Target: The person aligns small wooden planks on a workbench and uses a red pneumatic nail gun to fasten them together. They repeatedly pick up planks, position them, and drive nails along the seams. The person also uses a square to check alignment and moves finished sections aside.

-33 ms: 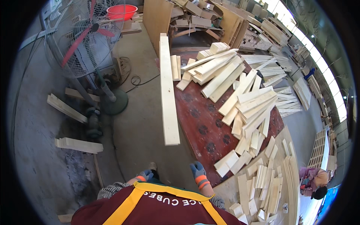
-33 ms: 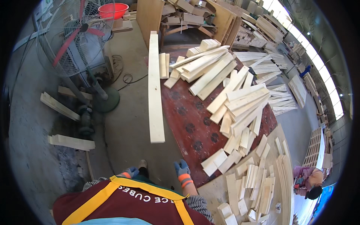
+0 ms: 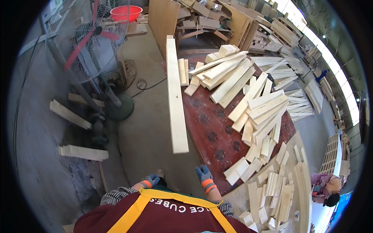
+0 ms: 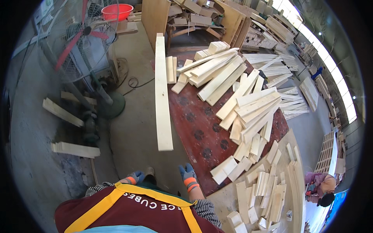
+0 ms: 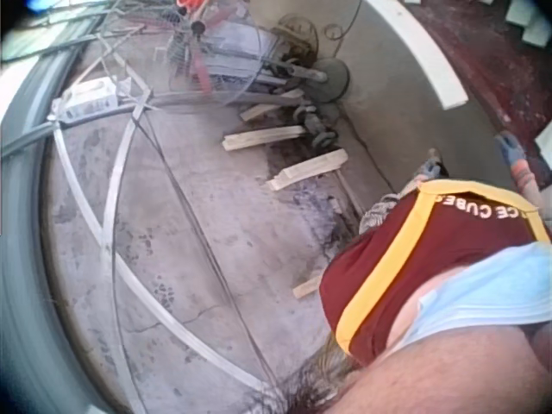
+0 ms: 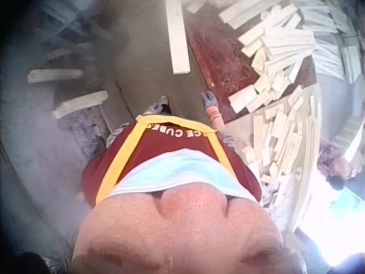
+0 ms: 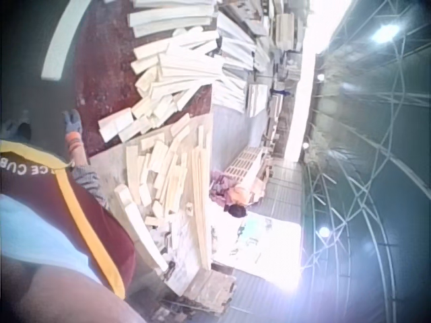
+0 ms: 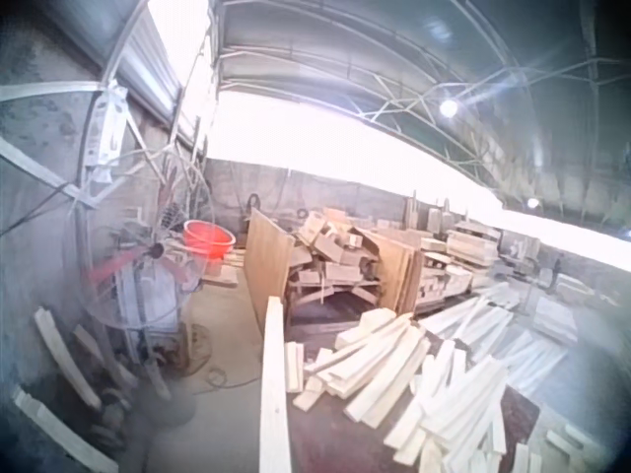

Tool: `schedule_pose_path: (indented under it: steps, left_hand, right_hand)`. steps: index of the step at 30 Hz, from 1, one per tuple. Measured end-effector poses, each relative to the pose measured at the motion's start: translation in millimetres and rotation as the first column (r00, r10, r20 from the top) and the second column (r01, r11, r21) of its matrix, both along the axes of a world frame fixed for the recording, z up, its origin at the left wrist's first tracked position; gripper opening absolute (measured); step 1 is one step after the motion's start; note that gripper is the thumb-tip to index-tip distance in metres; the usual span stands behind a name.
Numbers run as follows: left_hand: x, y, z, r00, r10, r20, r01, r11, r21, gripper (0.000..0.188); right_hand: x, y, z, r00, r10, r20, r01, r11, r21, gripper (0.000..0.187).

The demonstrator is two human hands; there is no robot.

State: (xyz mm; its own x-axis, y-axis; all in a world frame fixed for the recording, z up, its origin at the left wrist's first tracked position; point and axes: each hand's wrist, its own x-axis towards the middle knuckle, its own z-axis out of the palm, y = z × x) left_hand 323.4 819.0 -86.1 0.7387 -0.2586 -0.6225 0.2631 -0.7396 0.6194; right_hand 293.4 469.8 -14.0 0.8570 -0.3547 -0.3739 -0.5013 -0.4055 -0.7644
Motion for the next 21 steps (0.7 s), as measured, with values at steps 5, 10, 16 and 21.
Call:
schedule_pose_path:
  steps: [5, 10, 16, 21]
  left_hand:
    - [110, 41, 75, 0.996, 0.076, 0.044, -0.079, 0.996, 0.050, 0.053]
    - [200, 15, 67, 0.987, 0.110, 0.119, -0.110, 0.994, -0.004, 0.052]
    - [257, -23, 86, 0.987, -0.045, 0.151, 0.058, 0.995, -0.081, 0.051]
    - [349, -35, 64, 0.979, 0.160, 0.129, -0.132, 0.971, -0.199, 0.045]
  right_hand:
    - [138, 74, 61, 0.946, 0.292, -0.139, -0.309, 0.943, -0.122, 0.096]
    - [206, 99, 97, 0.917, 0.385, -0.102, -0.387, 0.805, -0.449, 0.116]
    - [256, 125, 103, 0.907, 0.204, -0.369, -0.326, 0.895, -0.305, 0.114]
    - [255, 109, 85, 0.935, 0.217, -0.280, -0.315, 0.871, -0.377, 0.112]
